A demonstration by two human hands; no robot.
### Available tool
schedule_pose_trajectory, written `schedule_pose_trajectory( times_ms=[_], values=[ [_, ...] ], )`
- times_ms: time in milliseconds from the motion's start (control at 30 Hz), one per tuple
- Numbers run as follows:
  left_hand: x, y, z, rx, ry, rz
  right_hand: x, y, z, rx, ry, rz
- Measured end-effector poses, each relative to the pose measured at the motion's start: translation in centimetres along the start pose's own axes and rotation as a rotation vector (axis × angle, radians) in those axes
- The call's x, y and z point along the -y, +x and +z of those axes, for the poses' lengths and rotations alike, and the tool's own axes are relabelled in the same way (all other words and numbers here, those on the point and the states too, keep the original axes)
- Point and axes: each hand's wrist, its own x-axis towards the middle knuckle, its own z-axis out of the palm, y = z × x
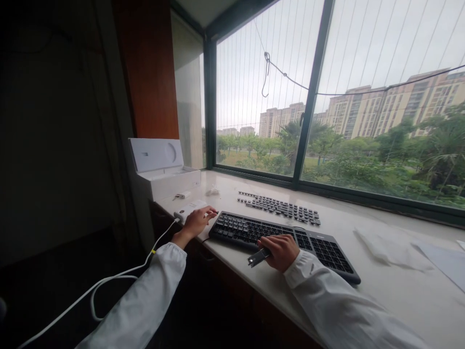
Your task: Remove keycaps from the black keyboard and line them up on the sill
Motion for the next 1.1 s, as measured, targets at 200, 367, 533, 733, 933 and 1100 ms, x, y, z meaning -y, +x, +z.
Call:
schedule_pose_trajectory(
  times_ms=[200, 367, 533, 733, 933, 1100],
  values=[
    [1.3, 2.0, 0.5, 0.038, -0.270, -0.136, 0.7, 0.3, 0.8, 0.030, -0.007, 0.069],
    [0.7, 3.1, 0.2, 0.293, -0.648, -0.214, 1.4, 0.4, 0.9, 0.027, 0.027, 0.066],
    [-1.0, 3.0, 0.4, 0.419, -0.858, -0.224, 1.3, 0.5, 0.6, 0.050, 0.038, 0.090],
    [-2.8, 3.2, 1.4, 0.414, -0.664, -0.200, 1.4, 0.7, 0.4, 0.049, 0.047, 0.126],
    [-4.3, 2.4, 0.6, 0.432, -0.390, 0.008, 1.3, 0.8, 0.3, 0.080, 0.049, 0.152],
    [-4.6, 0.7, -1.1, 0.365, -0.118, 0.137, 1.3, 0.7, 0.4, 0.077, 0.056, 0.158]
  ],
)
